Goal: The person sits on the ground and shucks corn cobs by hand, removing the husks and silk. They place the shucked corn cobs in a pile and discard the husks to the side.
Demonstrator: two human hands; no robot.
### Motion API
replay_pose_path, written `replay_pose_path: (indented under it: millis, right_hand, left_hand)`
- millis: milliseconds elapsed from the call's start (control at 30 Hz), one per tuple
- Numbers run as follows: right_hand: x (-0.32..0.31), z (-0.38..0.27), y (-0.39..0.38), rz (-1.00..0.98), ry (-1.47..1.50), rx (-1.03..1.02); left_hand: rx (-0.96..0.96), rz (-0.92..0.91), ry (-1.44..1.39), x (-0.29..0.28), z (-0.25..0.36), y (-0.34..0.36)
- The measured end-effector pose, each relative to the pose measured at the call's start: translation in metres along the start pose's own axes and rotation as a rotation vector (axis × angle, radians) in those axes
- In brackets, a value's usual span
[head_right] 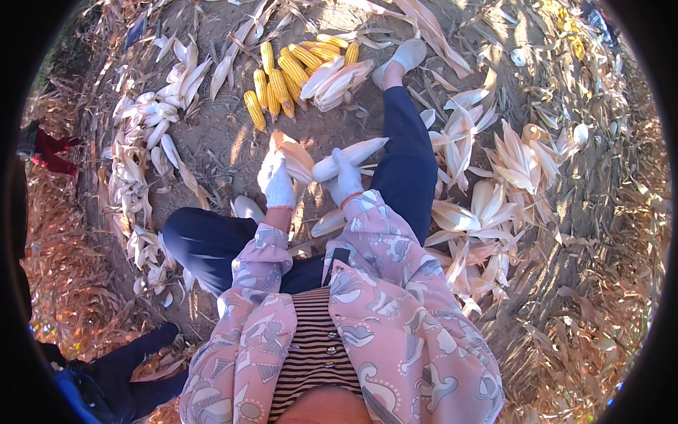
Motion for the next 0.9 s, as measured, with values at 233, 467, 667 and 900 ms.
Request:
replay_pose_path:
  millis: [233, 467, 667, 900]
  right_hand:
    - [0.002, -0.02, 0.005, 0.062, -0.064, -0.061]
    - [-0.006, 0.008, 0.004, 0.046, -0.161, 0.033]
    - [-0.03, 0.011, 0.041, -0.018, 0.006, 0.176]
    - [-0.012, -0.013, 0.026, 0.154, -0.17, -0.119]
  left_hand:
    - [-0.047, -0.505, 0.445, -0.004, 0.023, 0.0]
    - [-0.171, -0.282, 0.445, -0.005, -0.012, -0.011]
    - [0.545, -0.436, 0.756, 0.038, -0.003, -0.064]
    - [0.688, -0.596, 0.817, 0.048, 0.002, -0.068]
Point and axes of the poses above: each hand's wrist, its own y-axis towards the middle knuckle, its own x-axis out of the palm, z = x × y, the point moved 3 cm from there along y, towards the middle knuckle, and after that the axes turned 1 degree about y, right-handed, at the moved point
